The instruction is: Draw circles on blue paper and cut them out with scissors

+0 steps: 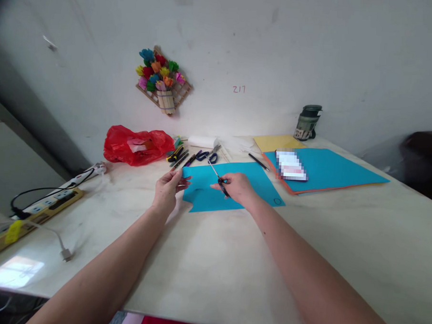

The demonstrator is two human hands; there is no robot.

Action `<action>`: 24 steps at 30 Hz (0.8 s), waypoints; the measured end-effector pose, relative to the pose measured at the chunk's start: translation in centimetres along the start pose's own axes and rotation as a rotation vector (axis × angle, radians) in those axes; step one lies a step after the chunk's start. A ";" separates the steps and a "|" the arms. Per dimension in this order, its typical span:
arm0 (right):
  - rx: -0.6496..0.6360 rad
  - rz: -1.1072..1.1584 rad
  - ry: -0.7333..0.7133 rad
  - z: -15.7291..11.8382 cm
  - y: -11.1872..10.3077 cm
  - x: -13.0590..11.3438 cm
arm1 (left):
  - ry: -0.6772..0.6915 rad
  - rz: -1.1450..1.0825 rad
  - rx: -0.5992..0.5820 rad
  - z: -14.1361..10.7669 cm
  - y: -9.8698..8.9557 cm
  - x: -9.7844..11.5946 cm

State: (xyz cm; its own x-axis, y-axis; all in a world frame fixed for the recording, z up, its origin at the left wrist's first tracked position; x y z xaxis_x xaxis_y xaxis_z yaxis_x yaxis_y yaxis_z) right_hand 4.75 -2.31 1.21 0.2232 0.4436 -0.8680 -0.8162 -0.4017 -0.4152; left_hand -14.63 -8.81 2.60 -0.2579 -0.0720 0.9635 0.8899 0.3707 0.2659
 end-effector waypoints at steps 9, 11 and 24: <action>0.004 -0.658 -0.183 2.6 1.0 -4.2 | -0.123 -0.152 0.281 1.1 0.5 -1.4; -0.025 -0.716 -0.175 3.0 1.7 -5.0 | -0.111 -0.189 0.111 0.9 1.5 -0.5; 0.030 -0.596 -0.532 2.5 6.5 -7.8 | -0.038 -0.136 0.036 3.7 0.7 2.3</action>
Point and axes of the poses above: each hand's wrist, its own z-axis towards the middle knuckle, its own y-axis out of the palm, x = y × z, the point moved 5 cm from there along z, towards the middle knuckle, and after that the axes turned 13 degrees about -y, right-handed, at the moved point
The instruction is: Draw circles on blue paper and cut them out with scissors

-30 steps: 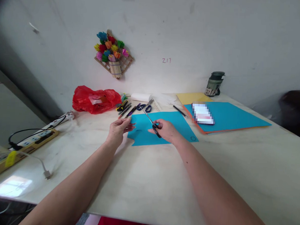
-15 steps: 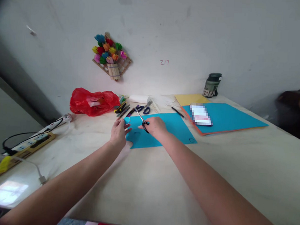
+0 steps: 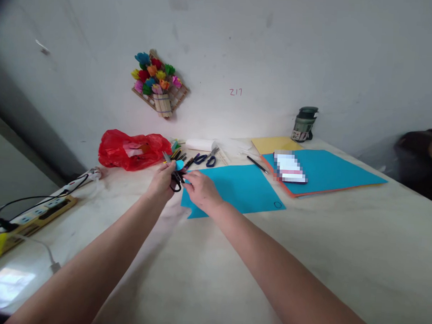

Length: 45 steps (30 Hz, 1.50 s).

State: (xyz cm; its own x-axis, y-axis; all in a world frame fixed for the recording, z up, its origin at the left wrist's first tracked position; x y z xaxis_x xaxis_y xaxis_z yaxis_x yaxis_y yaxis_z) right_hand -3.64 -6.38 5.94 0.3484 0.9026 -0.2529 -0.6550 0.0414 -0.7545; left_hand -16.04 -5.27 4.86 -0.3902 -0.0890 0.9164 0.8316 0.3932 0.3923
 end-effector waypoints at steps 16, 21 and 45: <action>-0.385 -0.258 0.140 -1.4 3.6 2.7 | -0.295 0.524 -0.156 1.2 -4.1 -0.4; -0.343 -0.170 0.199 -0.9 3.8 1.4 | -0.219 0.735 -0.046 1.8 -5.7 0.2; -0.002 0.290 0.305 -2.9 1.7 4.5 | 0.165 1.245 -0.330 -0.5 1.1 -2.0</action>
Point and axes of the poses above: each hand's wrist, its own z-axis towards the middle knuckle, its own y-axis out of the palm, x = y × z, the point moved 5 cm from there along z, towards the middle knuckle, and after that the axes turned 13 degrees about -y, right-handed, at the moved point
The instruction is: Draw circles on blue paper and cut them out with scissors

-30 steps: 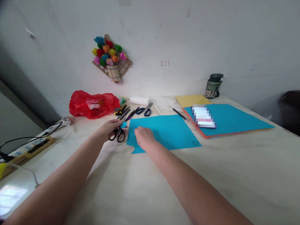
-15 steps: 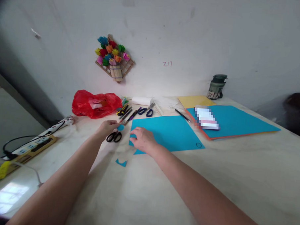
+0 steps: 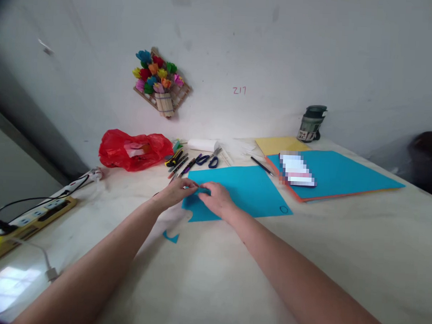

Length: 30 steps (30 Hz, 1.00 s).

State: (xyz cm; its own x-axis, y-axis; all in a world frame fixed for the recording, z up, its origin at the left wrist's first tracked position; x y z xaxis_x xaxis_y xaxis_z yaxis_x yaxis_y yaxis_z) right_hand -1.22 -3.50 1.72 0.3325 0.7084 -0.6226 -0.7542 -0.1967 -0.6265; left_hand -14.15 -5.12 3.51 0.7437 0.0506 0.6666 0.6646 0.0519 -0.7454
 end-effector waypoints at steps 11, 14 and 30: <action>0.115 0.232 0.161 0.8 -0.2 2.8 | -0.124 -0.372 0.001 -0.7 1.3 0.1; 0.152 0.314 0.132 0.7 -0.2 2.5 | -0.158 -0.560 -0.079 -0.7 2.0 0.3; 0.240 0.440 0.212 0.1 -0.4 2.1 | -0.198 -0.957 0.065 -1.0 1.0 -0.8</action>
Point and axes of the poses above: each hand's wrist, its own z-axis towards the middle knuckle, its own y-axis out of the palm, x = y × z, the point moved 5 cm from there along z, towards the middle knuckle, and after that the axes turned 13 degrees about -y, right-handed, at the moved point
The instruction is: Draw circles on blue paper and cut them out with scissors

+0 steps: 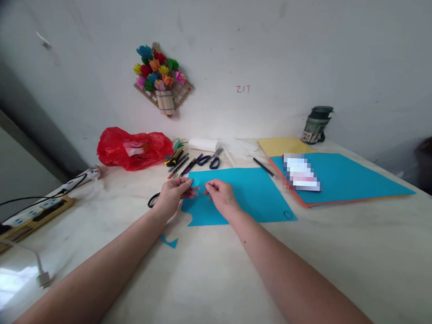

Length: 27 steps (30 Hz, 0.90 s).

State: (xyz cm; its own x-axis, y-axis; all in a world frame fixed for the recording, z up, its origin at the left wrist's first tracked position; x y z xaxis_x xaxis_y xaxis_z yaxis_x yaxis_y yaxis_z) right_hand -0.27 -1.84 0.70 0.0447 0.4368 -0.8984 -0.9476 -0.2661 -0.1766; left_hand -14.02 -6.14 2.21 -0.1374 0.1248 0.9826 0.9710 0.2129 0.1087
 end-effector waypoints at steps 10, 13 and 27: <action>-0.030 0.038 -0.009 -0.3 -0.3 -0.8 | 0.000 0.035 -0.140 -0.1 0.7 -0.9; -0.043 0.009 -0.001 -0.5 -0.4 -0.6 | -0.006 0.046 -0.168 -0.3 0.9 -0.9; -0.079 -0.288 -0.131 -0.5 -1.1 -1.0 | 0.221 0.923 0.429 -1.0 -2.0 1.8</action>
State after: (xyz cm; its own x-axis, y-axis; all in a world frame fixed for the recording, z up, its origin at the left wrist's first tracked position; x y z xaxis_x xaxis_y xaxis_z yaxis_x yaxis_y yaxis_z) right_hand 0.89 -2.42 1.62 0.2613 0.6096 -0.7484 -0.8743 -0.1790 -0.4511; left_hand -16.05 -7.27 3.94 0.7039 0.2434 0.6673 0.5235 0.4571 -0.7190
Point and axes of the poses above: each hand's wrist, its own z-axis towards the middle knuckle, its own y-axis out of the palm, x = y × z, the point moved 5 cm from there along z, towards the middle knuckle, and after that the axes turned 13 degrees about -y, right-handed, at the moved point
